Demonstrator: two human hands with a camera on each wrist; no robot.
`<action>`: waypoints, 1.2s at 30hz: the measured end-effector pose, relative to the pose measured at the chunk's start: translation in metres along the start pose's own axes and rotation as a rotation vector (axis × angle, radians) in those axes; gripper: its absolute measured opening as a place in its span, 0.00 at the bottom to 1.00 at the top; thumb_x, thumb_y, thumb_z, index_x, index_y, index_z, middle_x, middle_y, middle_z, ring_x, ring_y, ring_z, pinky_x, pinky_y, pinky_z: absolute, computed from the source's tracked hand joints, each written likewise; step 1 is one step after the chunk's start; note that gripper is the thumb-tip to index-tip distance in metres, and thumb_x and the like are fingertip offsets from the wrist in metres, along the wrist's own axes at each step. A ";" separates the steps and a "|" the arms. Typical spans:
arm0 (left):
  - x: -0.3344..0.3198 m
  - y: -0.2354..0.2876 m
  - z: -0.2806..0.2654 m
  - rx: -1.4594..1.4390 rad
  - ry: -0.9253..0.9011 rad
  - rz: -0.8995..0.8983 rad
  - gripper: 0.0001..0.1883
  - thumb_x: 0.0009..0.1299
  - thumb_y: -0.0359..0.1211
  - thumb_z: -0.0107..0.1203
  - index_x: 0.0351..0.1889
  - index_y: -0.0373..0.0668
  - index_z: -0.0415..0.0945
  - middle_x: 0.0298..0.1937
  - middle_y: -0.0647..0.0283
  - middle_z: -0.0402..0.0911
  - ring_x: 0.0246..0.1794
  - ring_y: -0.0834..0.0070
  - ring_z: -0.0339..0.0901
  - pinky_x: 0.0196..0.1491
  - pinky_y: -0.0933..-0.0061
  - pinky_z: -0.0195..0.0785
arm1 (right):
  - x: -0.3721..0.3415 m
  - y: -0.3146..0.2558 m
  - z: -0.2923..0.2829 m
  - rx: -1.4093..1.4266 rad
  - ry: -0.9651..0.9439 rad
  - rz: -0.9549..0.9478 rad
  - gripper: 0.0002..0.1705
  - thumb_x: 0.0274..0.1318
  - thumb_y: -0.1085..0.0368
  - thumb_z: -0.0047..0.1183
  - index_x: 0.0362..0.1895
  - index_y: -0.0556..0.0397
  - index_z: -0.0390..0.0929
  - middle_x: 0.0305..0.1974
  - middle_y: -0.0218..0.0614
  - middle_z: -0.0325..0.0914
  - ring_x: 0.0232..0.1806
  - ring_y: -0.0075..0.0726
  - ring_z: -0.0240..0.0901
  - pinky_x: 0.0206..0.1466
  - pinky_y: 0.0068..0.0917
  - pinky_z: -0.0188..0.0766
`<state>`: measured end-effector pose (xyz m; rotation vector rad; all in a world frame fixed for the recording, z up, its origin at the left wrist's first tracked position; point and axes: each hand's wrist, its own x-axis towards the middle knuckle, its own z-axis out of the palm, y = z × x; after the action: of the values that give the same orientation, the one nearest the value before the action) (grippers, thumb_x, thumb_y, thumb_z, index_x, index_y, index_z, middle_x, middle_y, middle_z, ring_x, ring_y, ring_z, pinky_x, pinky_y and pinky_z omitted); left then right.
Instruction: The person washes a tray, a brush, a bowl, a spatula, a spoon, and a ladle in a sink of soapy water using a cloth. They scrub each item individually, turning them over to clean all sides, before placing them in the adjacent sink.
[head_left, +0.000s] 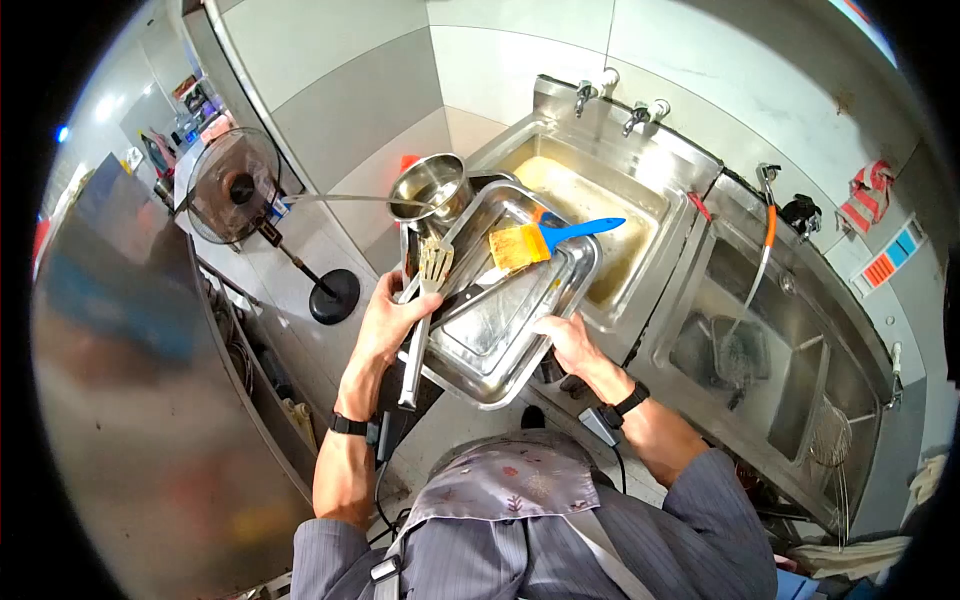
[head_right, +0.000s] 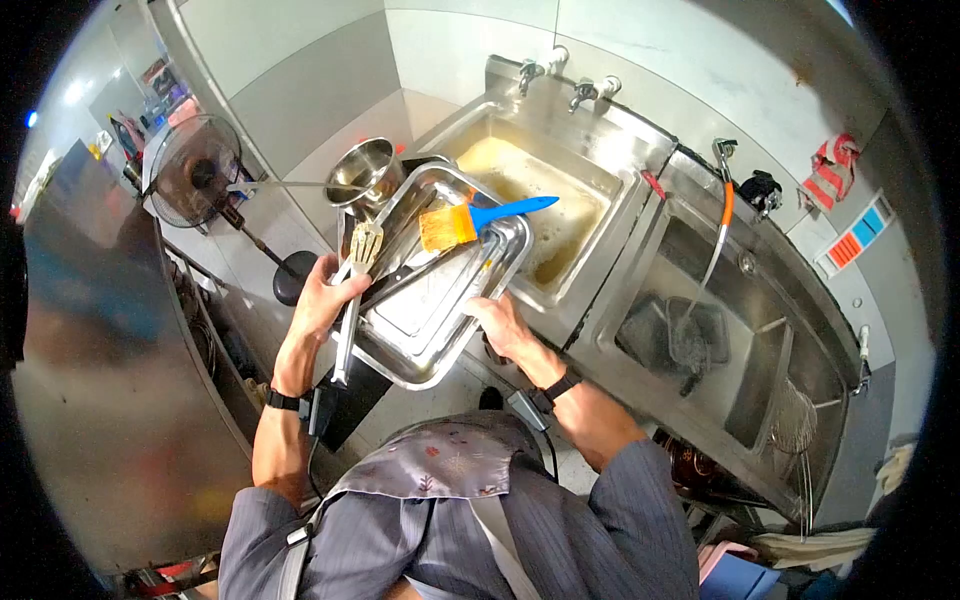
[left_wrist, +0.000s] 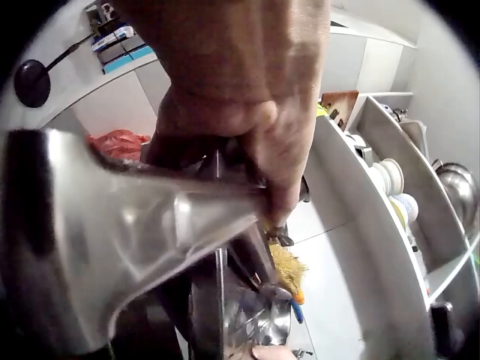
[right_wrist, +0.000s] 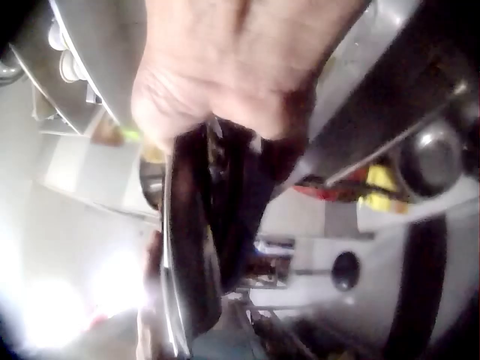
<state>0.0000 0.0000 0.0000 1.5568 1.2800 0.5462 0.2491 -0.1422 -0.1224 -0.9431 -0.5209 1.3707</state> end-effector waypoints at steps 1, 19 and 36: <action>0.009 0.010 0.000 0.002 0.002 0.008 0.48 0.58 0.48 0.75 0.69 0.24 0.66 0.64 0.43 0.76 0.64 0.58 0.74 0.70 0.63 0.62 | 0.012 0.003 -0.005 -0.025 -0.021 0.015 0.18 0.54 0.71 0.57 0.50 0.62 0.81 0.44 0.34 0.83 0.47 0.28 0.77 0.54 0.31 0.74; 0.188 -0.041 0.007 0.082 -0.476 0.153 0.48 0.57 0.54 0.75 0.64 0.24 0.73 0.53 0.46 0.81 0.50 0.62 0.81 0.53 0.65 0.76 | 0.074 0.090 -0.002 0.000 0.348 -0.089 0.10 0.57 0.60 0.60 0.28 0.53 0.79 0.36 0.31 0.78 0.42 0.28 0.73 0.46 0.35 0.71; 0.363 -0.084 0.051 0.474 -1.006 0.116 0.56 0.62 0.58 0.71 0.77 0.29 0.58 0.74 0.41 0.69 0.74 0.52 0.66 0.71 0.57 0.61 | 0.146 0.098 0.022 0.180 0.621 0.274 0.42 0.66 0.43 0.62 0.71 0.57 0.65 0.62 0.42 0.77 0.55 0.43 0.80 0.54 0.45 0.84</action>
<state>0.1254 0.3044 -0.1826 1.9082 0.5385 -0.4965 0.1993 -0.0027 -0.2195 -1.2498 0.2052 1.2499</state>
